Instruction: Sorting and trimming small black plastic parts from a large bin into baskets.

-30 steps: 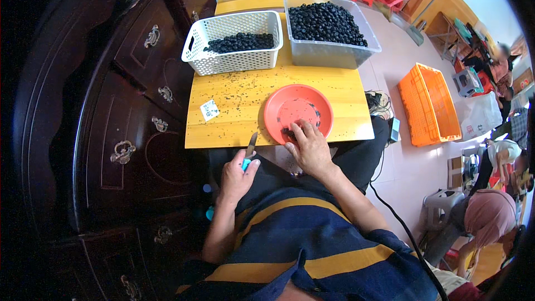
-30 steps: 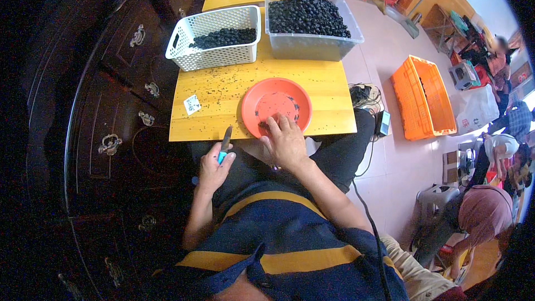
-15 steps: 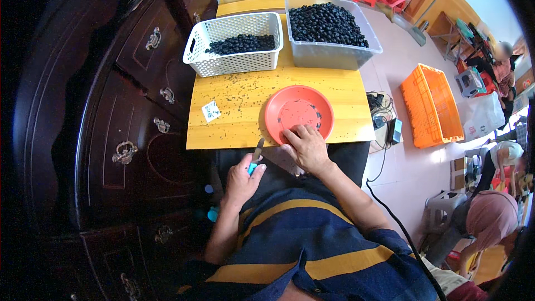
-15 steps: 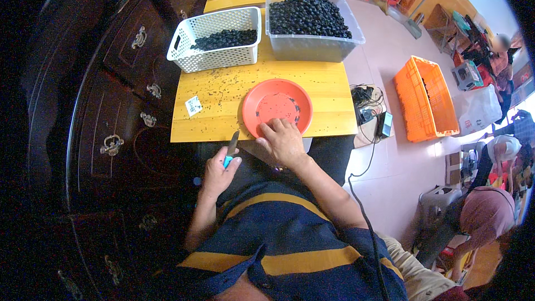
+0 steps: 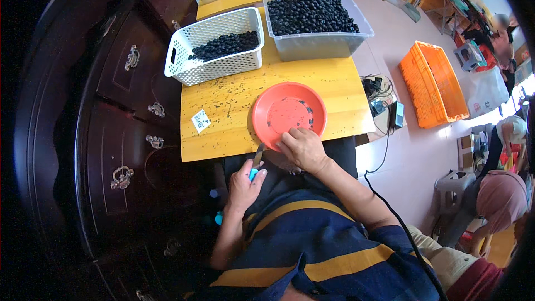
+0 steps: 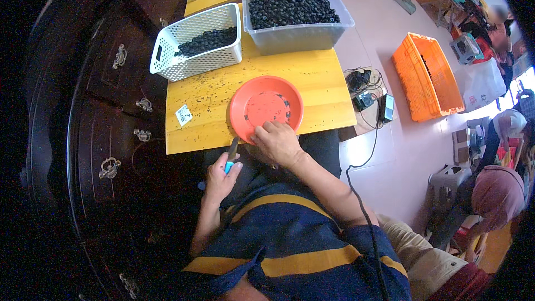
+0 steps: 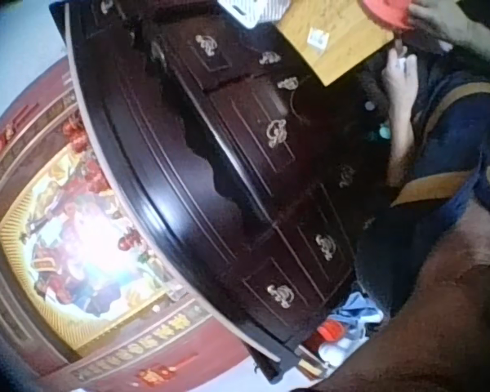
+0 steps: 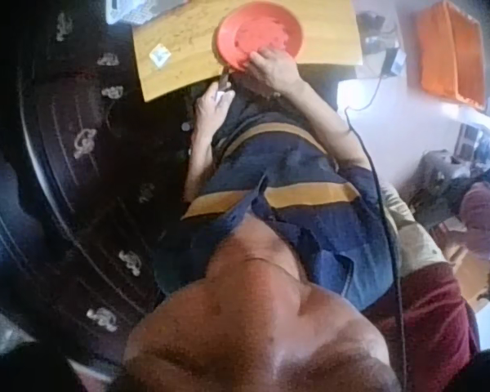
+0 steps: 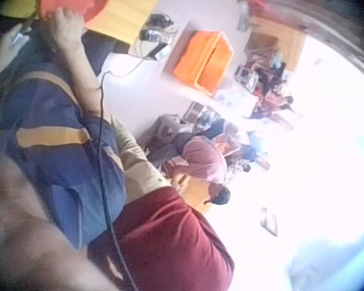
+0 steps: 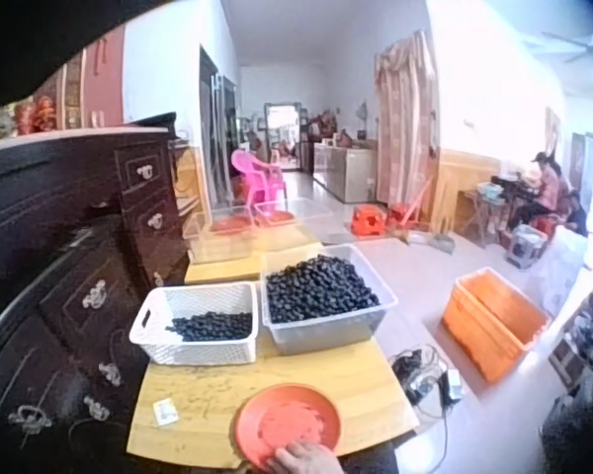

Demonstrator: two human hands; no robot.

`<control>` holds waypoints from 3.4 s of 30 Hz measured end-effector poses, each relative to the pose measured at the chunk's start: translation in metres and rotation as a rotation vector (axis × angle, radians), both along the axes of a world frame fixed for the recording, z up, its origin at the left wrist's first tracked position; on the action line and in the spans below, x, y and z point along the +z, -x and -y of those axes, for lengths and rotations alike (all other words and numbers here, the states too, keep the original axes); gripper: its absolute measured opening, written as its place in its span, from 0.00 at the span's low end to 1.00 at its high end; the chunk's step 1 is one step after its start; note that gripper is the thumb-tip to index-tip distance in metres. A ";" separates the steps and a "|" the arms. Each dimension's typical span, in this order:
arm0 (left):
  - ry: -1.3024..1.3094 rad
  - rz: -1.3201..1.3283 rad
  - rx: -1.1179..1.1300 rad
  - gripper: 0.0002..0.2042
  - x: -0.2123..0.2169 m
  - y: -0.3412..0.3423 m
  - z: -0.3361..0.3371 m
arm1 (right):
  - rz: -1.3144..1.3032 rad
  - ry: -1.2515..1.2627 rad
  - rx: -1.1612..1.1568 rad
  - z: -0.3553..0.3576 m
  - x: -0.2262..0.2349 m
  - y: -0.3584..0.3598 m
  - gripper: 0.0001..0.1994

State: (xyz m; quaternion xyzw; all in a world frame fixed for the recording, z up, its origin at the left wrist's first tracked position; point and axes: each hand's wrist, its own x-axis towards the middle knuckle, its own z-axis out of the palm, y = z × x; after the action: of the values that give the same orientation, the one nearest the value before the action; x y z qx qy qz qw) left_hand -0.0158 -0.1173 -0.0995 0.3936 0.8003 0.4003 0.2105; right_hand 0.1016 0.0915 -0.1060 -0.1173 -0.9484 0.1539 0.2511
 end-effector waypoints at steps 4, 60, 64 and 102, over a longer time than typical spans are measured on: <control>-0.004 -0.020 -0.023 0.14 -0.004 0.003 -0.004 | -0.013 0.034 0.001 -0.003 0.004 0.002 0.11; -0.175 -0.628 0.268 0.05 0.089 0.086 -0.069 | -0.749 2.474 0.435 -0.119 -0.020 -0.010 0.18; -0.156 -0.900 0.103 0.06 0.090 0.088 -0.066 | -0.714 2.454 0.416 -0.120 -0.021 -0.007 0.18; -0.473 0.355 0.321 0.04 0.088 0.030 -0.051 | -0.744 2.636 0.595 -0.128 -0.029 -0.009 0.17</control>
State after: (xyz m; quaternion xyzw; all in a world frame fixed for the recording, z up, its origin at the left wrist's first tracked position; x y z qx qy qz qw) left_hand -0.0454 -0.0668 -0.0115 0.2248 0.6877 0.6654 0.1838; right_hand 0.1108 0.2192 -0.1349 -0.0138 0.0240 0.9884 0.1495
